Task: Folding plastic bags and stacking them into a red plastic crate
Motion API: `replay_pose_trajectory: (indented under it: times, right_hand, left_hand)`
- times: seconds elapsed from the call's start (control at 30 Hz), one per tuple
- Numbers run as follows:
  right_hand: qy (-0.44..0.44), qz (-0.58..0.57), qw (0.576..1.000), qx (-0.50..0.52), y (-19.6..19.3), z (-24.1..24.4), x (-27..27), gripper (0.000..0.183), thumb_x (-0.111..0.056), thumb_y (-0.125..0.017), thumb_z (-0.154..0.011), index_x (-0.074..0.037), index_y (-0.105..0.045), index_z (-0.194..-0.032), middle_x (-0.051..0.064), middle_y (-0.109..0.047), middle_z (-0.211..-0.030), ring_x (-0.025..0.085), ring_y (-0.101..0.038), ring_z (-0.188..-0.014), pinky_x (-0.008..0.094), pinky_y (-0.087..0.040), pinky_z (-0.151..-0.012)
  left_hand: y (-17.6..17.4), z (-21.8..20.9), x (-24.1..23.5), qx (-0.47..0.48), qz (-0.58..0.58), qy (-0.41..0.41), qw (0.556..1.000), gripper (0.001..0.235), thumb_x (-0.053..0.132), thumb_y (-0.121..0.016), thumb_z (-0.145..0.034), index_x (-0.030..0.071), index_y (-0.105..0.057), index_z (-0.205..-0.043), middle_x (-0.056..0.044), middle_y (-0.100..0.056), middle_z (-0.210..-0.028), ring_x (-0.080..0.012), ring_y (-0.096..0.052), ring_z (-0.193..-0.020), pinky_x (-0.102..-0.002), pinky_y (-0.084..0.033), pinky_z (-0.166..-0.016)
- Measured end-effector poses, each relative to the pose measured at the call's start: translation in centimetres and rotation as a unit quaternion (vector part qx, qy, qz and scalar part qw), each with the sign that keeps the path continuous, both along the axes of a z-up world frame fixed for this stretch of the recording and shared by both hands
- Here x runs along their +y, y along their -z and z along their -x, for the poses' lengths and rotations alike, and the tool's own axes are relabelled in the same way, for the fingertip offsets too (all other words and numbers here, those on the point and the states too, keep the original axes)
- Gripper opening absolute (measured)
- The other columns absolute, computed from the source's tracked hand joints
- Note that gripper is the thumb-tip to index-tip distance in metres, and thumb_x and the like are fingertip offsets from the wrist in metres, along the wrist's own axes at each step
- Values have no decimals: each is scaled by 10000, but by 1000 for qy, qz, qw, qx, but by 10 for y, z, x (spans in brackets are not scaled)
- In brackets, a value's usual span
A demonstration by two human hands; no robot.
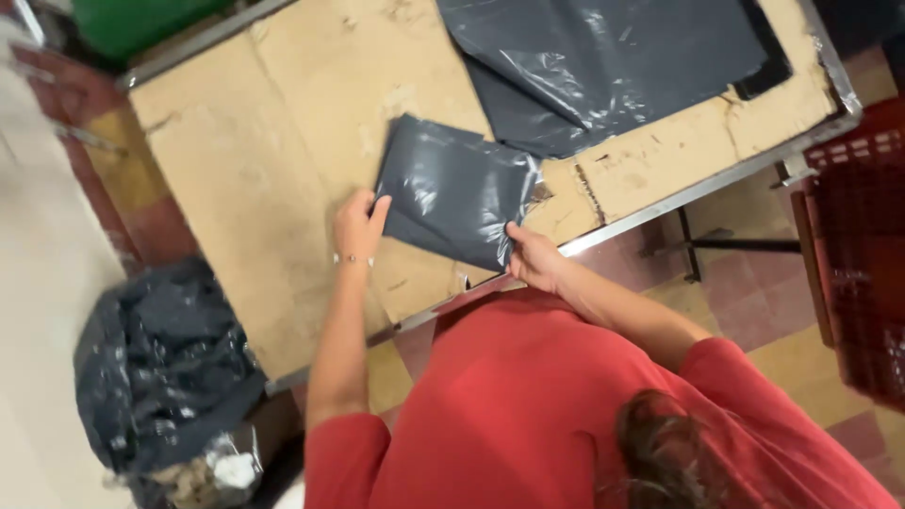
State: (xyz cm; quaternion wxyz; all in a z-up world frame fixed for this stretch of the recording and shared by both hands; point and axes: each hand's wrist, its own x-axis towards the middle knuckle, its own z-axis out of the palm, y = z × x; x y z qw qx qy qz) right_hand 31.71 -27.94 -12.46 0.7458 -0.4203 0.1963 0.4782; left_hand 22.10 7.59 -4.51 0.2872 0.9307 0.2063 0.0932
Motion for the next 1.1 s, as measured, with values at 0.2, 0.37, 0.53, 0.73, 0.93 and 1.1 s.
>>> replay_pose_trajectory:
  times: [0.2,0.37,0.53,0.73,0.93,1.1]
  right_hand:
    - [-169,15,985,21,-102,-41,-29,344,-377,-590,-1053,-127,-506,-1274,161,-689,-1181,333,-760,-993,499,-656,-776]
    - [-205,276,793,-503,-190,-181,-64,290,-392,-707,-939,-172,-744,-1125,93,-711,-1088,321,-682,-1029,466,-502,-966]
    - [-91,452,558,-690,-142,-375,-109,375,-406,-753,-920,-166,-679,-1198,61,-679,-1165,327,-615,-1057,455,-494,-922]
    - [-230,631,486,-559,-121,-484,-92,718,-609,-721,-881,-33,-549,-1273,213,-620,-1256,452,-514,-1164,534,-407,-984]
    - [-301,609,504,-533,-126,-505,-77,771,-654,-803,-825,-62,-484,-1202,197,-702,-1078,447,-605,-1028,517,-422,-876]
    - [-282,448,652,-543,-133,-511,-80,881,-393,-849,-823,-66,-310,-1438,230,-648,-1278,447,-635,-1130,529,-490,-893]
  left_hand:
    - [-17,21,8,136,126,-126,975,443,458,-752,-950,88,-692,-1187,-175,-747,-1121,-371,-679,-1131,-494,-542,-951]
    - [-39,50,63,373,-214,-225,874,289,590,-727,-870,368,-758,-1053,-27,-763,-986,-347,-729,-927,-533,-561,-698]
    - [-115,-113,-64,165,-212,-181,946,482,523,-740,-890,157,-698,-1201,-127,-653,-1166,-374,-592,-1112,-573,-530,-779]
    - [-78,-260,-125,184,73,-143,970,582,645,-579,-887,87,-642,-1038,-102,-694,-1053,-351,-621,-1031,-493,-455,-920]
    - [-73,-290,-155,116,-18,-188,975,165,279,-694,-838,152,-661,-938,-64,-652,-986,-308,-609,-974,-508,-537,-755]
    - [-93,-312,-178,59,-203,44,976,631,-37,-626,-784,33,-538,-1405,-129,-550,-1409,-370,-531,-1225,-485,-523,-934]
